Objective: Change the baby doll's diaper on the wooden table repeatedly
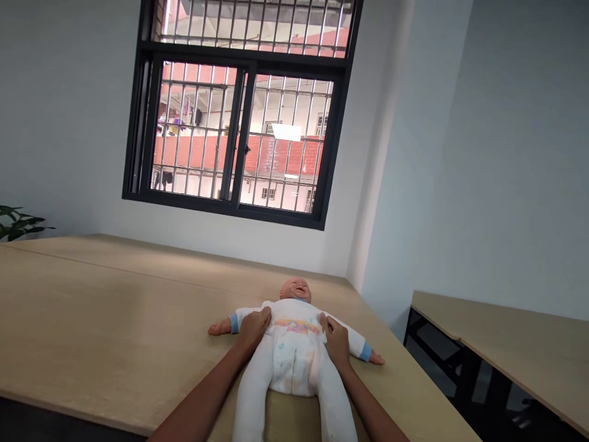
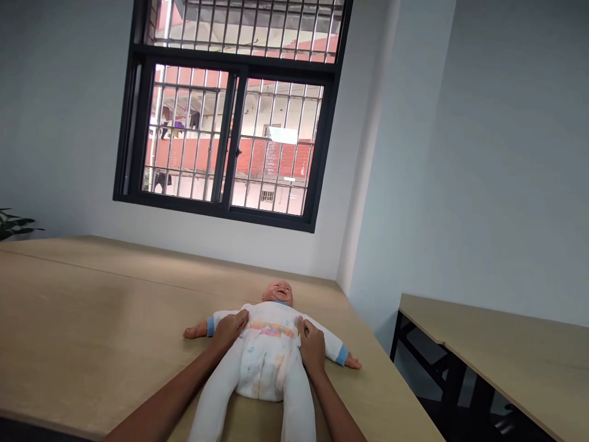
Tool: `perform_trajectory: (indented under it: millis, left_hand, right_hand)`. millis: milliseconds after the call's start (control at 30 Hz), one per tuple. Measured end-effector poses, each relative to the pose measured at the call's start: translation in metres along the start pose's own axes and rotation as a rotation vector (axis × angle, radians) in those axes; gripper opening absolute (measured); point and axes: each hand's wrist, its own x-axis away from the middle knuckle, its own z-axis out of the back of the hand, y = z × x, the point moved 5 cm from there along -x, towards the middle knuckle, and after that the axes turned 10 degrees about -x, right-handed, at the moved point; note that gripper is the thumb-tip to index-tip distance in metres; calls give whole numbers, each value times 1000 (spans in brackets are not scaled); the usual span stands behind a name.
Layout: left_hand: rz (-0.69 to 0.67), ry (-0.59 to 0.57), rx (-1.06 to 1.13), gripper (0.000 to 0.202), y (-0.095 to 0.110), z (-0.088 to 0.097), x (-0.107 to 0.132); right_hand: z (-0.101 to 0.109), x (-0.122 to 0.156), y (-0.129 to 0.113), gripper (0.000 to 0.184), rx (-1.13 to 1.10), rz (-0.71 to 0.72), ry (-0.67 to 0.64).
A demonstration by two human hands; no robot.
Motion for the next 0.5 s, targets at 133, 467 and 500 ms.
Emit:
perform_trajectory:
  millis: [133, 467, 500]
  left_hand:
    - [13, -10, 20, 31, 1, 3, 2]
    - [247, -41, 245, 69, -2, 17, 15]
    - [258, -38, 286, 72, -1, 19, 16]
  right_hand:
    - [0, 0, -1, 62, 20, -18, -2]
    - [11, 6, -4, 72, 523, -420, -202]
    - [10, 7, -4, 73, 519, -443, -228]
